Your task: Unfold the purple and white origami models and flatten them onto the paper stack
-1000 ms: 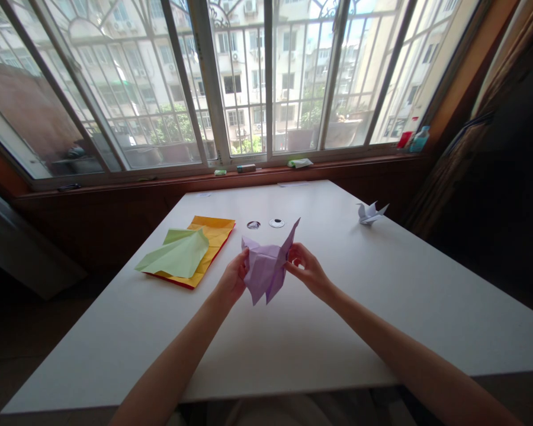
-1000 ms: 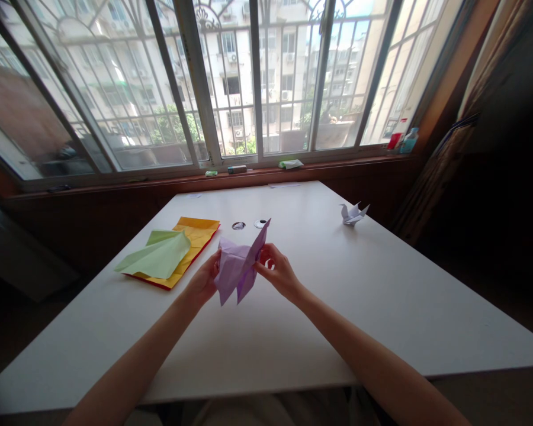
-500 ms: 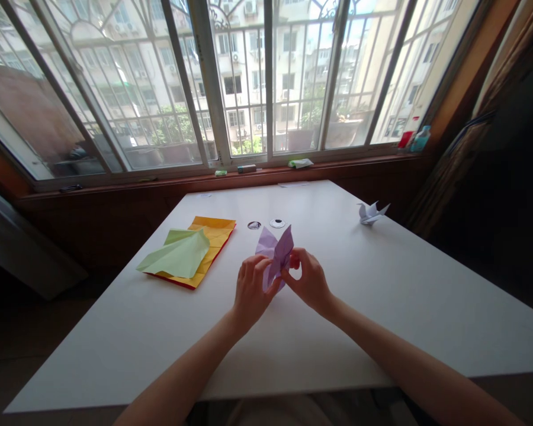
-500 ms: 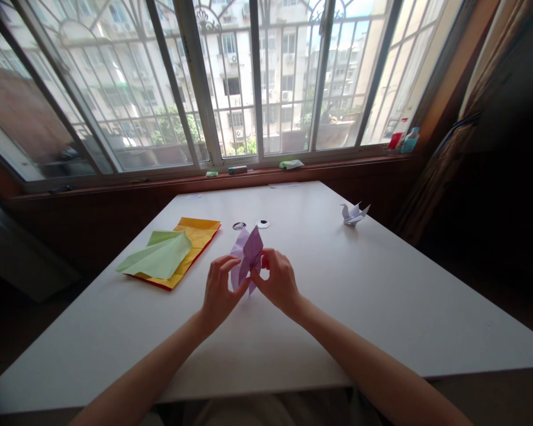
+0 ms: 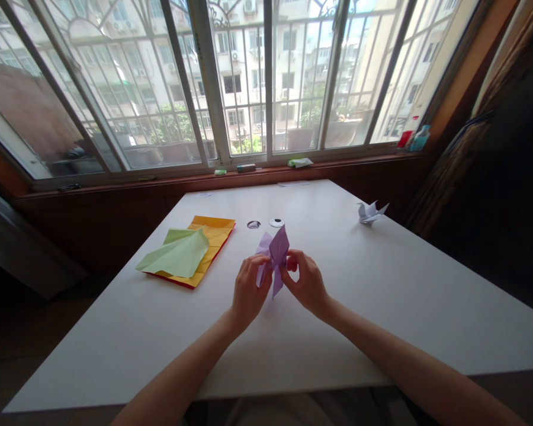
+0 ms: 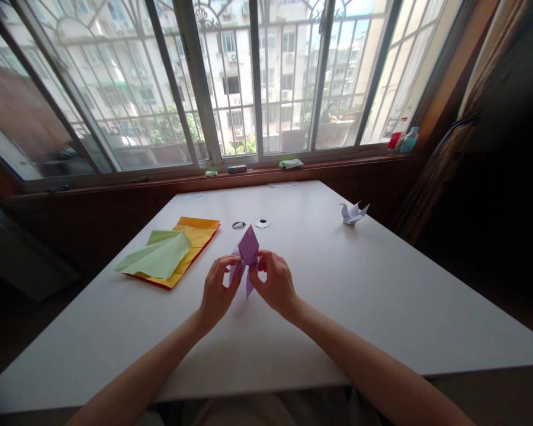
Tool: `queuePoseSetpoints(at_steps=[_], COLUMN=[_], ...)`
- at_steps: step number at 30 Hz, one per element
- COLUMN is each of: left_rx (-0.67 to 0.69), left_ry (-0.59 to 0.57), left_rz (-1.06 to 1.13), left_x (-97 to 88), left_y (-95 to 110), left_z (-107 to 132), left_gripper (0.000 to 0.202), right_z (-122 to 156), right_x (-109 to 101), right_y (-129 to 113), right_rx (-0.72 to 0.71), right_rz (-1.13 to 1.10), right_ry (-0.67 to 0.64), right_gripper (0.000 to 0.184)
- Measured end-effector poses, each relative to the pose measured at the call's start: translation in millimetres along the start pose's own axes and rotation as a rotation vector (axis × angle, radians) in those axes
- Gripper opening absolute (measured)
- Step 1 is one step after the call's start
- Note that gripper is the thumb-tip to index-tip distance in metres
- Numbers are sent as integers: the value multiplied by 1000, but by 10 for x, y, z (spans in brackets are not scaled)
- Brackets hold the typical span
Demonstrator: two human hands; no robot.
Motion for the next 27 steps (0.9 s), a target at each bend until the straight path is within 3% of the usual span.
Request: queuePoseSetpoints(at_steps=[9, 15, 20, 24, 27], left_rx=[-378, -572, -568, -531, -550], left_ry=[45, 44, 15, -34, -51], left_rz=[241, 349, 552, 517, 506], left_x=[5, -4, -14, -4, 3], left_y=[-58, -190, -222, -223, -241], left_z=[-42, -77, -113, -124, -125], left_gripper=[14, 20, 22, 9, 12], right_z=[-24, -29, -17, -22, -26], right_x=[13, 74, 132, 135, 136], right_y=[64, 181, 227, 240, 250], right_rx=[310, 396, 450, 455, 444], right_rz=[-248, -435, -700, -783, -788], right_ry=[-71, -86, -87, -14, 19], right_gripper=[5, 15, 20, 19, 19])
Point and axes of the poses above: each hand's wrist, its own z-axis away from the middle knuckle, its own x-axis out of the palm, y = z × x, the point moved 1 cm from there along -z, towards the middle knuckle, and after that the axes turned 6 degrees about -x, right-handed, at the moved point
